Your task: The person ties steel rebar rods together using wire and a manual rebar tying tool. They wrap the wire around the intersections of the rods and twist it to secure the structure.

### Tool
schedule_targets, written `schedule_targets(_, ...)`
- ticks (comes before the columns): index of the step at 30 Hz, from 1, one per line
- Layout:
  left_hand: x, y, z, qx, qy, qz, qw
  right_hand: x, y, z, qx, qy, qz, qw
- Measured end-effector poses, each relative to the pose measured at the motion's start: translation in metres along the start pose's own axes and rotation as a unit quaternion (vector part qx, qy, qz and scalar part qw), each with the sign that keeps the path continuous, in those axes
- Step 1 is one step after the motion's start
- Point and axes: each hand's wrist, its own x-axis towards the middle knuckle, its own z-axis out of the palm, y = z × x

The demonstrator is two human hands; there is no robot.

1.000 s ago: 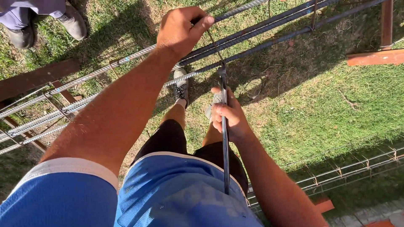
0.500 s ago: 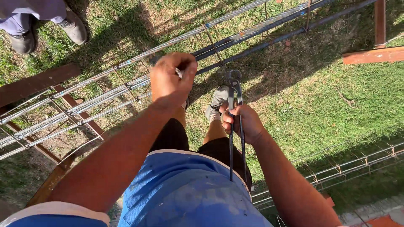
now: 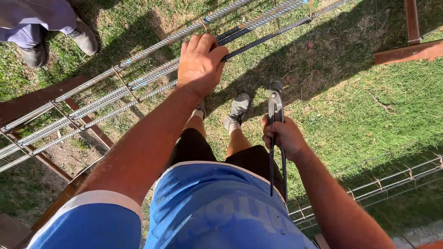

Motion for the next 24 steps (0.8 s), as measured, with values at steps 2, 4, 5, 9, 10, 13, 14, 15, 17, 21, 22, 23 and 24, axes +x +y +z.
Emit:
schedule_targets(2,-0.001,-0.001,0.004,-0.033,0.068,0.03,0.997,-0.003,0.009,-0.01,0.0,-0.014,-0.008,1.0)
schedule_targets(4,-0.002,-0.005,0.006,-0.044,0.046,0.032,0.997,-0.007,0.016,-0.021,0.009,-0.023,-0.003,1.0)
schedule_targets(5,-0.003,-0.008,0.006,-0.057,0.025,0.031,0.998,-0.008,0.02,-0.026,0.015,-0.032,0.002,0.999)
schedule_targets(9,-0.003,-0.011,0.005,-0.068,0.033,0.028,0.997,-0.018,0.024,-0.036,0.01,-0.046,0.009,0.999)
schedule_targets(10,-0.002,-0.013,0.006,-0.078,0.021,0.033,0.996,-0.02,0.024,-0.036,0.002,-0.047,0.011,0.999)
schedule_targets(13,0.002,-0.022,0.011,-0.101,-0.007,0.04,0.994,-0.021,0.029,-0.035,0.007,-0.049,0.013,0.999)
schedule_targets(14,0.003,-0.026,0.013,-0.113,-0.021,0.042,0.992,-0.021,0.031,-0.034,0.018,-0.05,0.011,0.999)
schedule_targets(15,0.003,-0.028,0.011,-0.114,-0.023,0.043,0.992,-0.021,0.033,-0.031,0.02,-0.05,0.012,0.998)
schedule_targets(17,0.006,-0.034,0.009,-0.11,-0.043,0.064,0.991,-0.022,0.035,-0.026,0.038,-0.064,0.012,0.997)
schedule_targets(21,0.013,-0.04,0.009,-0.097,-0.042,0.102,0.989,-0.018,0.041,-0.018,0.084,-0.087,0.02,0.992)
schedule_targets(22,0.014,-0.041,0.008,-0.096,-0.037,0.116,0.988,-0.018,0.039,-0.015,-0.012,-0.072,0.043,0.996)
schedule_targets(23,0.016,-0.044,0.007,-0.096,-0.031,0.131,0.986,-0.017,0.038,-0.011,-0.108,-0.056,0.067,0.99)
schedule_targets(24,0.016,-0.043,0.006,-0.097,-0.03,0.131,0.986,-0.017,0.032,-0.003,-0.108,-0.055,0.066,0.99)
